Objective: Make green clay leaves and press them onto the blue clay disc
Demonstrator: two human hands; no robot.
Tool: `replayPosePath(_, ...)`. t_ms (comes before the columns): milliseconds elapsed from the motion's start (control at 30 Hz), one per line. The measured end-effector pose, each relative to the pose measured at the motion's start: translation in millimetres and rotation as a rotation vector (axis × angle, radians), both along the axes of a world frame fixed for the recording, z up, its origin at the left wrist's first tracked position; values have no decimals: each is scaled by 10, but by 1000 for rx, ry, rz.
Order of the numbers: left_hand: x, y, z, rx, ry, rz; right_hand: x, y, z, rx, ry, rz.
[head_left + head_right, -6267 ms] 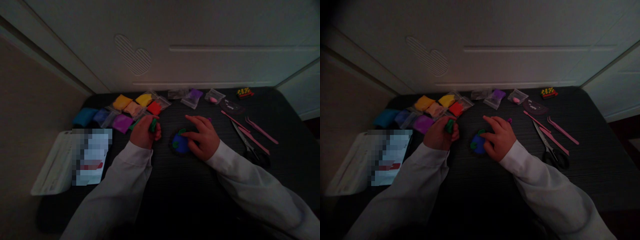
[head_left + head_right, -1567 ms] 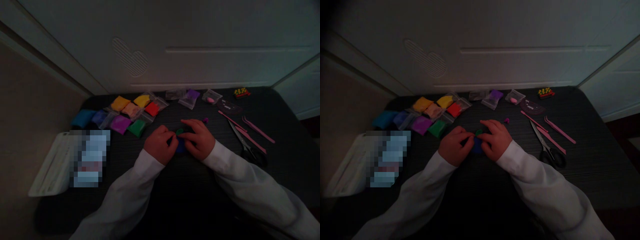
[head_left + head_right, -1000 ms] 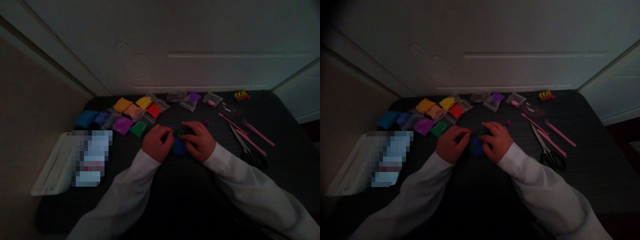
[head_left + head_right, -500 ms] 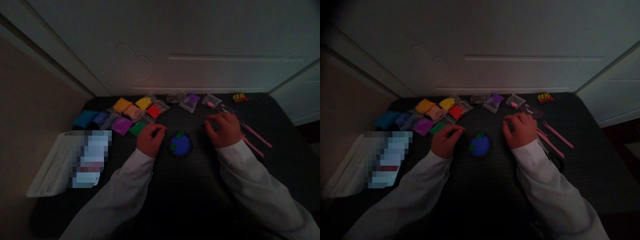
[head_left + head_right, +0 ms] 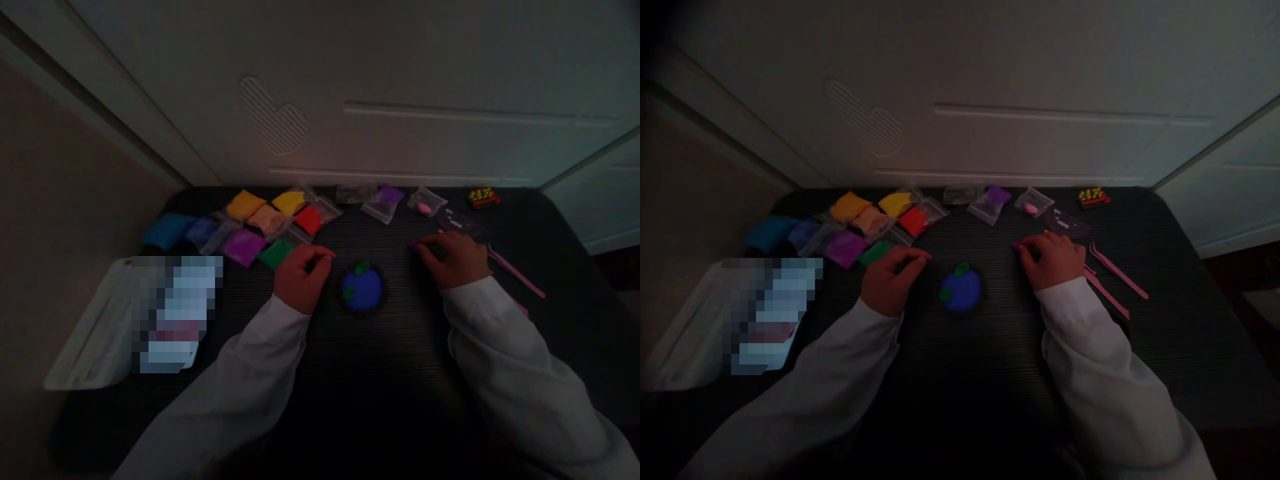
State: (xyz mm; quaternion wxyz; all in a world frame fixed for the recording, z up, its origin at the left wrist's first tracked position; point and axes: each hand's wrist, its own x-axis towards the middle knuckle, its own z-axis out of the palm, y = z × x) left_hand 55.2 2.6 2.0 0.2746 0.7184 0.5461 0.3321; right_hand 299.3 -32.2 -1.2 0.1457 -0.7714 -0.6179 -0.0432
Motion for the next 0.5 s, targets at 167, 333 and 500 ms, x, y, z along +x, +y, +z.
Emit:
replayPosePath(167,4,1,-2,-5,-23,-2,51,16,-21,-1,39,-17)
replayPosePath(333,-2,2,-8,-3,-45,-2,75,19,-24,9,95,2)
replayPosePath(500,1,1,2,-13,-38,-4,77,17,-29,32,91,28)
